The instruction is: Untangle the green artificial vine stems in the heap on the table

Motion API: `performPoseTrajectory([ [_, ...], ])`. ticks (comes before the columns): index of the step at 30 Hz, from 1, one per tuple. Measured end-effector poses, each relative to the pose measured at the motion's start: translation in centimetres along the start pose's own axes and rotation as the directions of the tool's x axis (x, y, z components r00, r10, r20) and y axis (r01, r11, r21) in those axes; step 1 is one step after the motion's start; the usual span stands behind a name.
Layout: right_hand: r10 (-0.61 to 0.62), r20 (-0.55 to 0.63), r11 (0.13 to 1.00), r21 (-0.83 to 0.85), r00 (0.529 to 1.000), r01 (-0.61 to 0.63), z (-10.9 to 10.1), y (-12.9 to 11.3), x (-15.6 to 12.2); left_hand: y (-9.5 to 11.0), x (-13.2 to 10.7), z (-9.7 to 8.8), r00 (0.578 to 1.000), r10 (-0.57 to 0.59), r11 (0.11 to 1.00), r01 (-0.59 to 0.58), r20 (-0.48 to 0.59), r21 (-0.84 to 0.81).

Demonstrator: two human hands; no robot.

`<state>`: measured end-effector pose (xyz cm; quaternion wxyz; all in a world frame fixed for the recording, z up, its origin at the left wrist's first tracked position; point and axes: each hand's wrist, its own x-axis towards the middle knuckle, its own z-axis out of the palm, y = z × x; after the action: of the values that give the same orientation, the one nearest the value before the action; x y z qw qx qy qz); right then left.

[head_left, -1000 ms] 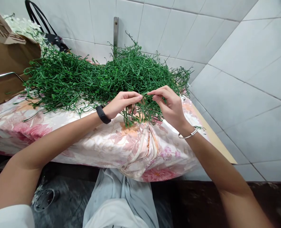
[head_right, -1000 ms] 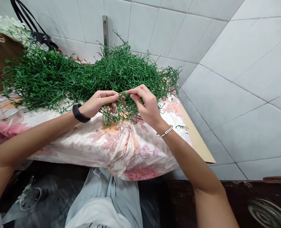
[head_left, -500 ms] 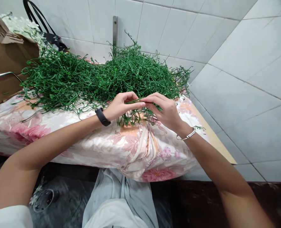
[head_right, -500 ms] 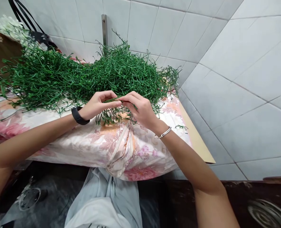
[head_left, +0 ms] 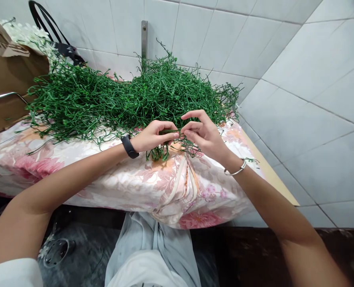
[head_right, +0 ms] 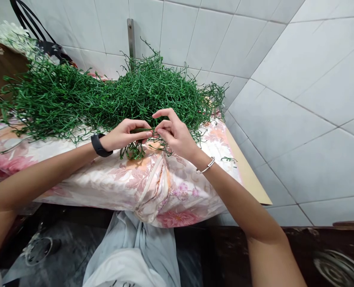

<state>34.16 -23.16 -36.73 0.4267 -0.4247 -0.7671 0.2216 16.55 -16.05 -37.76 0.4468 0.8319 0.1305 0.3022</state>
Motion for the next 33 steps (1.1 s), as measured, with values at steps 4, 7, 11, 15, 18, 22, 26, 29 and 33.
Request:
performPoseTrajectory([
  [4, 0.14, 0.101, 0.932, 0.323, 0.985, -0.165, -0.6, -0.4, 0.2, 0.4, -0.2, -0.5, 0.995, -0.005, 1.0, 0.008, 0.1, -0.029],
  [7, 0.182, 0.136, 0.883, 0.414, 0.974, -0.222, -0.6, -0.5, 0.1, 0.6, -0.4, -0.8, 0.988, -0.009, 0.998, 0.018, 0.156, -0.062],
  [11, 0.188, 0.188, 0.847, 0.466, 0.964, -0.256, -0.7, -0.4, 0.1, 0.7, -0.6, -1.1, 0.984, -0.005, 0.993, 0.026, 0.178, -0.114],
  [15, 0.212, 0.041, 0.887, 0.412, 0.977, -0.209, -2.3, -0.7, 0.4, 0.6, -0.7, -1.4, 0.974, -0.004, 0.986, 0.041, 0.226, -0.16],
  [18, 0.184, -0.096, 0.939, 0.312, 0.978, -0.146, -3.8, -0.5, 0.6, 0.3, -0.5, -1.2, 0.982, -0.004, 0.988, 0.033, 0.188, -0.152],
  [22, 0.127, -0.223, 0.979, 0.185, 0.966, -0.086, -4.7, 1.0, 0.9, -0.6, 0.2, -0.7, 1.0, -0.025, 0.976, 0.024, -0.003, -0.217],
  [26, 0.101, -0.254, 0.992, 0.093, 0.962, -0.08, -4.4, 2.4, 0.9, -1.2, 0.5, -0.7, 0.995, -0.073, 0.935, 0.043, -0.073, -0.351],
  [29, 0.062, -0.219, 0.994, -0.08, 0.974, -0.081, -3.9, 2.1, 0.7, -1.1, 0.5, -0.7, 0.992, -0.073, 0.935, 0.032, -0.104, -0.354],
  [33, -0.128, -0.221, 0.911, -0.411, 0.967, 0.027, -2.9, 0.8, 0.4, -0.8, 0.4, -0.4, 0.989, -0.056, 0.937, 0.004, -0.139, -0.349],
])
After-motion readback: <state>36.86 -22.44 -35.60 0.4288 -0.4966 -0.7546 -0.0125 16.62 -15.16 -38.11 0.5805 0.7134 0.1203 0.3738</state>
